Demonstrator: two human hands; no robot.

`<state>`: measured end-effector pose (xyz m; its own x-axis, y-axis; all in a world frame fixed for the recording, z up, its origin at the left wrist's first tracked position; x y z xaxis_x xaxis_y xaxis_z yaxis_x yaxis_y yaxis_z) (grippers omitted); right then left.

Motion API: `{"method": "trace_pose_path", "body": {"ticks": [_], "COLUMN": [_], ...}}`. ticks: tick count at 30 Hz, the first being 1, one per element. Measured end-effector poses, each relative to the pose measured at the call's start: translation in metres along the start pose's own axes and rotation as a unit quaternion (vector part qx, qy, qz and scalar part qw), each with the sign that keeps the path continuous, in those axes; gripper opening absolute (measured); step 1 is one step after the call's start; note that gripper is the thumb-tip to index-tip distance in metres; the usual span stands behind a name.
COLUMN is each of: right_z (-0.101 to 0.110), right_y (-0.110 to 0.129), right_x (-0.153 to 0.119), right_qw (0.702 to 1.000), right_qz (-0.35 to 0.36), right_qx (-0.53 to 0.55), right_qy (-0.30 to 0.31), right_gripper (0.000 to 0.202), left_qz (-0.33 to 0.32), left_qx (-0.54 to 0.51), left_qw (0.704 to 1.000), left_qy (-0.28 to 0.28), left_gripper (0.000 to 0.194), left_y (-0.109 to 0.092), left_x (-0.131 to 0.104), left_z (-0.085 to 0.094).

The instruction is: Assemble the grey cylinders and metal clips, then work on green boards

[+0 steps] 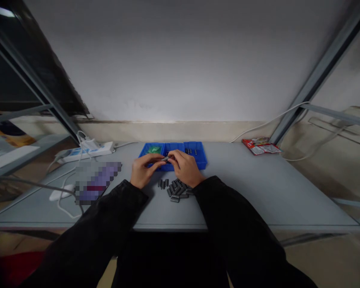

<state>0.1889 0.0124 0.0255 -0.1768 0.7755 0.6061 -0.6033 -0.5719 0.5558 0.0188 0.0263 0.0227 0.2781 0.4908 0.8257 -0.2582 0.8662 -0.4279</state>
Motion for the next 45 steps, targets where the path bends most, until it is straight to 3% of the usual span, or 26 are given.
{"method": "trace_pose_path", "body": {"ticks": [6, 18, 23, 29, 37, 45], "right_z": [0.0005, -0.0023, -0.0009, -0.0033, -0.0051, -0.0064], "right_y": [0.0005, 0.0007, 0.0025, -0.0001, -0.0026, -0.0038], "right_x": [0.0005, -0.0004, 0.0006, -0.0012, 0.0004, 0.0004], "right_qw": [1.000, 0.999, 0.999, 0.999, 0.999, 0.999], "right_qz": [0.001, 0.022, 0.017, 0.004, 0.006, 0.005], "right_qx": [-0.005, -0.020, -0.036, -0.019, -0.030, -0.020], "right_qy": [0.011, 0.013, 0.017, 0.030, 0.037, 0.032], "right_gripper": [0.020, 0.020, 0.029, 0.022, 0.024, 0.019], "left_qz": [-0.014, -0.009, -0.012, -0.005, -0.025, -0.014], "left_qx": [0.047, 0.035, 0.045, 0.046, 0.055, 0.049], "left_qw": [0.999, 0.999, 0.999, 0.999, 0.998, 0.999], "left_qy": [0.012, 0.015, 0.025, -0.001, 0.030, 0.015], "left_gripper": [0.019, 0.022, 0.021, 0.018, 0.017, 0.017], "left_y": [-0.0049, -0.0044, -0.0042, -0.0052, -0.0098, -0.0059], "left_x": [0.0008, 0.0003, -0.0005, 0.0010, 0.0032, 0.0019], "left_z": [0.0011, -0.0002, -0.0007, 0.0019, -0.0010, 0.0003]}}
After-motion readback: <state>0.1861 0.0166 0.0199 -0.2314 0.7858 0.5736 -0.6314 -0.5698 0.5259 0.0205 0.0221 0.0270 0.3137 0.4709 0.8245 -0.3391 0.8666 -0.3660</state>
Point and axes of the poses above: each hand's wrist, its own x-axis towards the middle knuckle, its own z-axis out of the back of the hand, y = z × x, the point moved 5 cm from there along x, towards the middle knuckle, and after that the axes turned 12 degrees about -z, right-handed, at the moved point
